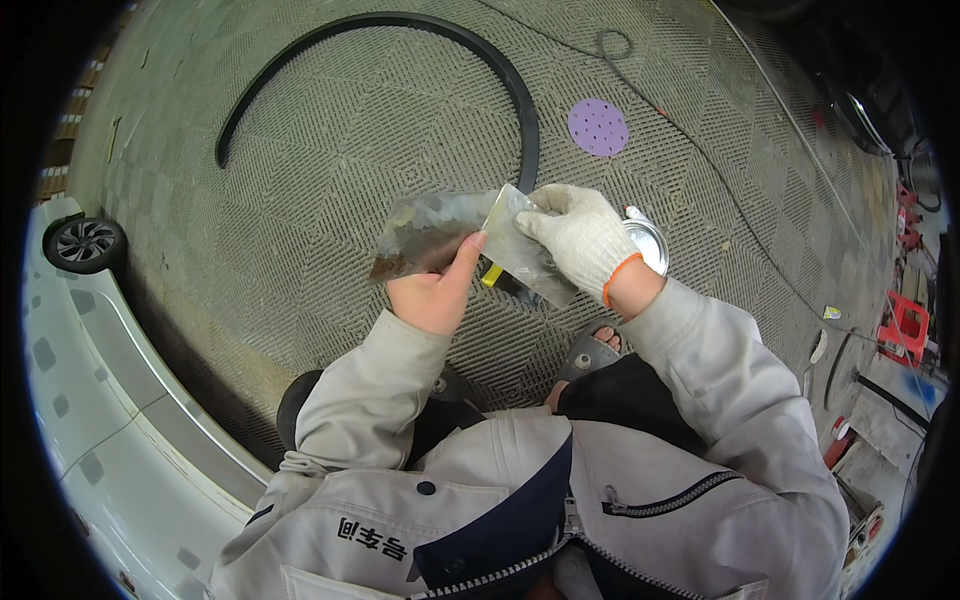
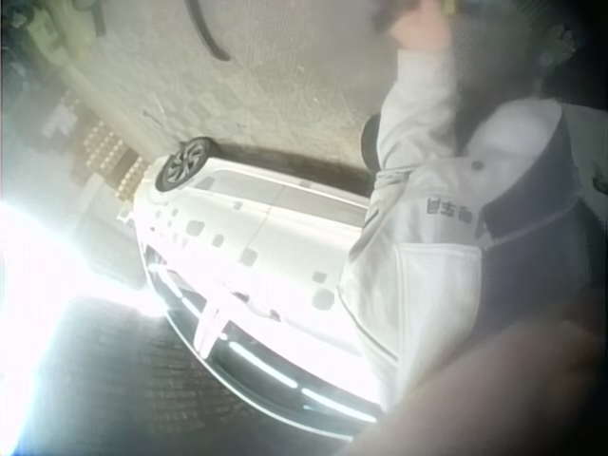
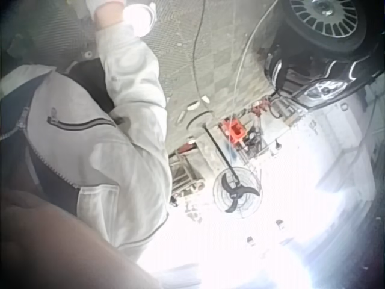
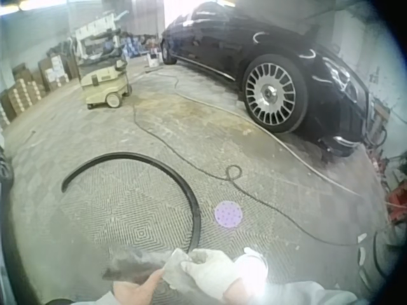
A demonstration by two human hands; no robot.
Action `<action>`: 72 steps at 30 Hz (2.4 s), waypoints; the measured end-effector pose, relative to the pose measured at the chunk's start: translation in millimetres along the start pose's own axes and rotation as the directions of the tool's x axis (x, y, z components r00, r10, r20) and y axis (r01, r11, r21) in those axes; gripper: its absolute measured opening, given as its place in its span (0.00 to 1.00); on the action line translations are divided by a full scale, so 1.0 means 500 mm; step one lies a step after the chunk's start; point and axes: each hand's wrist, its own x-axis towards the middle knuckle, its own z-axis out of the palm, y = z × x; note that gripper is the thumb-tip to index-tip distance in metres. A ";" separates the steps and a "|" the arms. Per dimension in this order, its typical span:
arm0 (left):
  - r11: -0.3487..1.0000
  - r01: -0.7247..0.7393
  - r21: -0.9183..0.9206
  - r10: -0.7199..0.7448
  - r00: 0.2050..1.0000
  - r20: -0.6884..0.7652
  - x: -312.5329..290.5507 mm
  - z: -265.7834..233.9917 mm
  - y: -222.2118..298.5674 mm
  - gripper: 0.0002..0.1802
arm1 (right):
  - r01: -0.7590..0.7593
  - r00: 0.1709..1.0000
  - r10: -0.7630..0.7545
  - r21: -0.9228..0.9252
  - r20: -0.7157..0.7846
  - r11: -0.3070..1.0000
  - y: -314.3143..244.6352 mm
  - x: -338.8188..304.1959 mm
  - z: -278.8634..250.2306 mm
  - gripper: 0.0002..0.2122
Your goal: The person sits on the floor and uses a putty knife to spread a white paste from a can onto a small rectangular metal plate. They repeatedly dip the knife into the can and apply the paste to the plate's surface.
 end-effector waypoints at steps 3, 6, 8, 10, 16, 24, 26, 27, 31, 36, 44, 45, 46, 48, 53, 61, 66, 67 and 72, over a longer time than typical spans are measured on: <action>0.998 0.056 -0.021 -0.055 0.998 0.017 -0.006 0.000 0.004 0.14 | 0.081 0.996 -0.085 -0.140 -0.026 0.987 -0.005 -0.007 -0.005 0.20; 0.999 0.039 0.036 -0.040 0.999 0.025 -0.006 -0.002 0.012 0.13 | 0.153 0.986 -0.160 -0.155 -0.034 0.976 -0.010 -0.013 -0.006 0.19; 0.999 0.026 0.038 -0.027 0.999 0.024 -0.007 -0.003 0.019 0.12 | 0.183 0.981 -0.189 -0.120 -0.034 0.976 -0.013 -0.017 -0.004 0.19; 0.999 0.039 0.010 -0.039 0.999 0.014 -0.009 -0.002 0.024 0.12 | 0.194 0.980 -0.199 -0.113 -0.030 0.974 -0.015 -0.020 -0.004 0.18; 0.998 0.031 0.058 -0.034 0.999 0.042 -0.015 -0.007 0.028 0.12 | 0.276 0.959 -0.284 -0.213 -0.004 0.937 -0.027 -0.031 -0.008 0.15; 0.993 0.009 0.116 -0.022 0.994 0.108 -0.023 -0.026 0.002 0.10 | 0.363 0.923 -0.384 -0.402 0.031 0.841 -0.033 -0.038 0.001 0.11; 0.978 0.014 0.206 -0.043 0.989 0.138 -0.022 -0.032 -0.003 0.09 | 0.389 0.910 -0.409 -0.466 0.061 0.795 -0.033 -0.039 0.002 0.10; 0.979 -0.001 0.205 -0.034 0.986 0.165 -0.022 -0.035 -0.003 0.09 | 0.438 0.882 -0.465 -0.503 0.080 0.745 -0.034 -0.040 0.002 0.10; 0.975 0.037 0.219 -0.085 0.974 0.211 -0.015 -0.045 0.005 0.09 | 0.525 0.815 -0.563 -0.581 0.134 0.622 -0.037 -0.044 0.004 0.09; 0.956 0.042 0.290 -0.129 0.949 0.288 0.003 -0.045 0.018 0.10 | 0.488 0.847 -0.492 -0.665 0.203 0.565 -0.045 -0.046 0.004 0.09; 0.992 0.062 -0.106 -0.061 0.998 0.014 0.012 -0.029 0.023 0.11 | 0.197 0.961 -0.253 -0.361 -0.115 0.912 -0.051 -0.024 -0.025 0.19; 0.988 0.070 -0.134 -0.073 0.997 -0.019 0.010 -0.026 0.024 0.11 | 0.138 0.982 -0.172 -0.324 -0.080 0.936 -0.048 -0.022 -0.029 0.22; 0.984 0.077 -0.162 -0.086 0.995 -0.051 0.008 -0.024 0.024 0.11 | 0.105 0.990 -0.125 -0.256 -0.061 0.961 -0.044 -0.019 -0.027 0.22; 0.985 0.032 -0.172 -0.051 0.993 -0.109 0.007 -0.019 0.023 0.11 | 0.030 0.999 -0.032 -0.117 -0.013 0.993 -0.036 -0.013 -0.022 0.23; 0.993 -0.025 -0.119 -0.005 0.970 -0.244 0.007 -0.013 0.017 0.11 | 0.034 0.999 -0.034 0.028 -0.008 0.999 -0.030 -0.014 -0.012 0.24; 0.979 0.108 -0.176 -0.137 0.977 -0.165 -0.004 0.004 0.037 0.12 | 0.017 1.000 -0.017 -0.051 0.011 0.999 -0.043 -0.030 -0.002 0.20; 0.992 0.117 -0.041 -0.119 0.992 -0.050 -0.018 0.009 0.047 0.14 | -0.009 0.999 0.006 0.075 0.046 0.997 -0.026 -0.023 0.005 0.21; 0.993 0.116 -0.022 -0.117 0.992 -0.037 -0.021 0.008 0.048 0.13 | 0.009 0.999 -0.012 0.078 0.035 0.997 -0.021 -0.025 0.006 0.20; 0.990 0.126 0.055 -0.127 0.992 0.003 -0.029 0.000 0.057 0.14 | 0.067 0.996 -0.076 0.155 0.055 0.986 -0.022 -0.033 0.004 0.19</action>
